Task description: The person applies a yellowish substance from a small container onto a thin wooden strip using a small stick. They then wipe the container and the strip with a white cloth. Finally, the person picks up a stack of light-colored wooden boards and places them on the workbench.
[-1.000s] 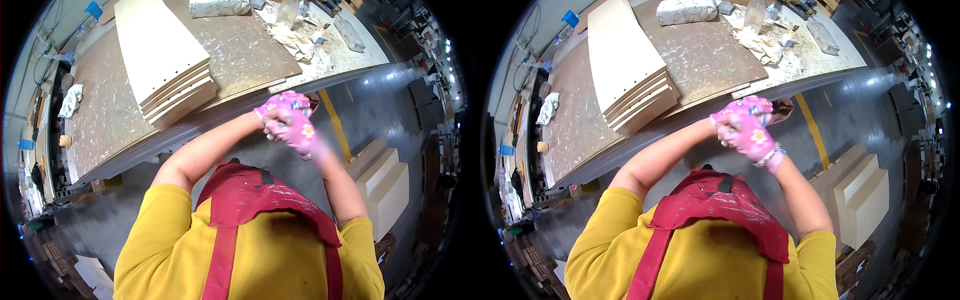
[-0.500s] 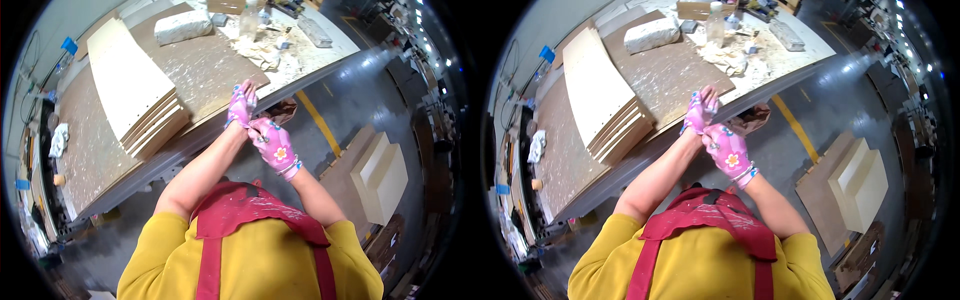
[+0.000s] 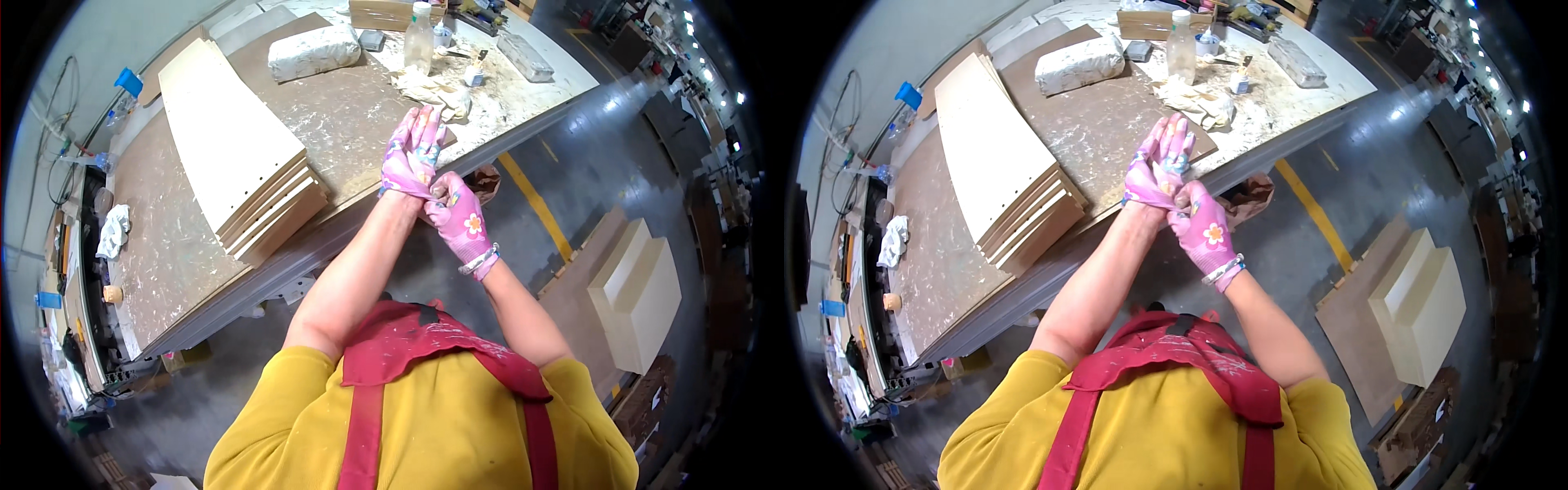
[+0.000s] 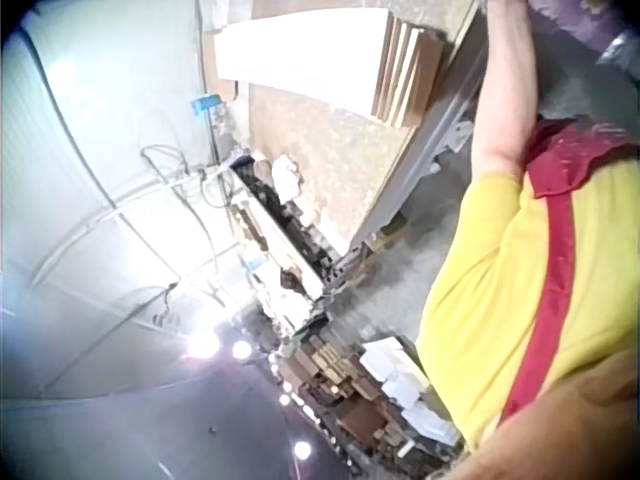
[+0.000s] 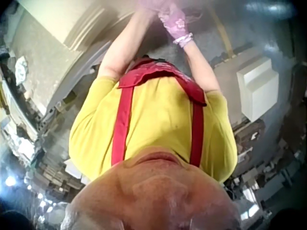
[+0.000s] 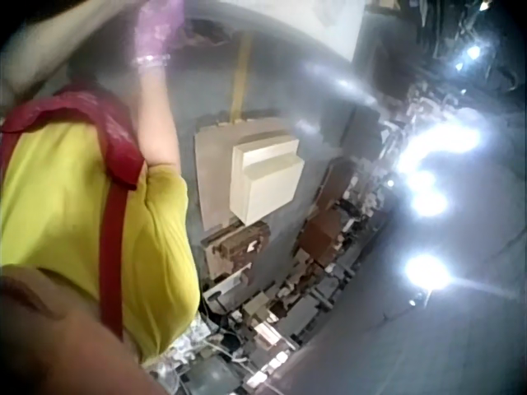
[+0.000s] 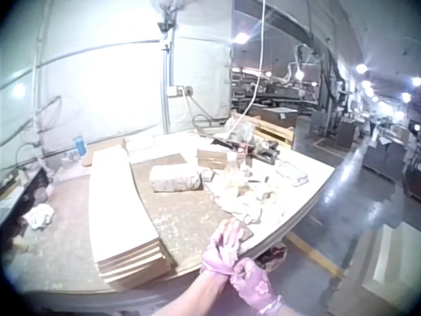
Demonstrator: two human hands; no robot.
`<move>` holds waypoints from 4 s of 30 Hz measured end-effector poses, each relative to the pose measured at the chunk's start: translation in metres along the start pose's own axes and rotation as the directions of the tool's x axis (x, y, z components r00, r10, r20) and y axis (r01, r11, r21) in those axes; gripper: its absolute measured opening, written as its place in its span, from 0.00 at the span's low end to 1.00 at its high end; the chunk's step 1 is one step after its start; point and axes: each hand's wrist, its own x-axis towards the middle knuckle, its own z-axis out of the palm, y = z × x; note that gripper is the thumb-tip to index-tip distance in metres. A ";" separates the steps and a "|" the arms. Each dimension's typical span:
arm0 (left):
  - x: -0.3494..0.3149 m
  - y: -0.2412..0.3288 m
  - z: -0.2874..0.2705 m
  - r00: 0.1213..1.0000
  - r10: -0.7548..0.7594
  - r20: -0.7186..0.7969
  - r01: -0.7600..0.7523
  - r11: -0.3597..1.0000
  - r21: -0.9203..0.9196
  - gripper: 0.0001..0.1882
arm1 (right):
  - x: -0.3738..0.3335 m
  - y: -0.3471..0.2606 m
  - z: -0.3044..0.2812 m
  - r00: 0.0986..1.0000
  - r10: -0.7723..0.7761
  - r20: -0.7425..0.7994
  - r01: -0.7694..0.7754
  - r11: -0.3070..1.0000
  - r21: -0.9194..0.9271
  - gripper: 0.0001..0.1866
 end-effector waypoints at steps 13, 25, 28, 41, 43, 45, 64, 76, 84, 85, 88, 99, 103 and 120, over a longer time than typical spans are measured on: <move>-0.032 0.013 0.042 0.890 -0.408 0.204 0.164 0.703 0.692 0.14 | -0.026 -0.046 -0.019 0.698 -0.055 0.714 0.409 0.849 -0.334 0.07; 0.031 -0.013 -0.155 0.937 -0.330 -0.118 -0.230 -0.833 0.503 0.15 | -0.004 -0.018 0.010 0.790 -0.322 0.521 0.494 0.838 -0.231 0.14; 0.005 0.015 -0.130 0.930 -0.356 -0.089 -0.264 -0.818 0.512 0.14 | 0.000 -0.007 0.023 0.796 -0.179 0.579 0.380 0.891 -0.248 0.15; -0.005 0.020 -0.089 0.787 -0.590 -0.177 -0.434 -0.735 0.522 0.10 | 0.013 0.015 0.014 0.689 0.338 0.642 -0.725 0.290 0.625 0.09; -0.002 0.008 -0.088 0.792 -0.588 -0.162 -0.458 -0.749 0.479 0.10 | 0.021 0.032 0.005 0.680 0.302 0.668 -0.690 0.574 0.442 0.09; -0.003 -0.002 -0.087 0.813 -0.566 -0.135 -0.469 -0.775 0.422 0.09 | 0.018 0.029 0.002 0.786 0.192 0.588 -0.421 0.863 0.280 0.10; 0.055 0.016 0.070 0.974 -0.186 0.132 0.171 0.979 0.114 0.30 | 0.025 -0.073 -0.028 0.916 -0.395 -0.075 0.340 0.860 -0.380 0.14; 0.020 0.015 0.045 0.988 -0.146 0.058 0.084 0.804 0.589 0.28 | 0.001 -0.049 -0.001 0.932 -0.211 0.296 0.268 0.949 -0.168 0.13; 0.027 0.005 -0.038 0.986 -0.112 0.127 -0.125 0.023 0.992 0.15 | 0.095 0.012 -0.100 0.937 -0.054 0.346 0.154 0.950 -0.270 0.20; 0.030 -0.004 -0.034 0.978 -0.133 0.163 -0.156 0.060 0.986 0.11 | 0.120 0.041 -0.123 0.984 0.009 0.178 0.013 0.992 -0.122 0.14; 0.069 -0.031 -0.026 0.964 -0.089 0.250 -0.216 0.285 0.934 0.16 | 0.208 0.088 -0.173 0.995 0.086 -0.058 -0.095 0.980 -0.175 0.18; 0.319 -0.100 -0.039 0.981 -0.035 0.190 -0.190 -0.358 0.914 0.54 | 0.419 0.164 -0.149 0.959 -0.009 0.284 0.143 0.880 -0.454 0.25; 0.338 -0.118 -0.051 0.985 -0.093 0.145 -0.172 -0.480 0.860 0.37 | 0.421 0.178 -0.154 0.935 -0.137 0.328 0.290 0.827 -0.482 0.15; 0.209 -0.008 -0.008 0.903 0.040 0.428 -0.268 -0.726 0.633 0.29 | 0.359 0.035 -0.119 0.609 -0.347 0.713 0.743 0.564 -0.360 0.09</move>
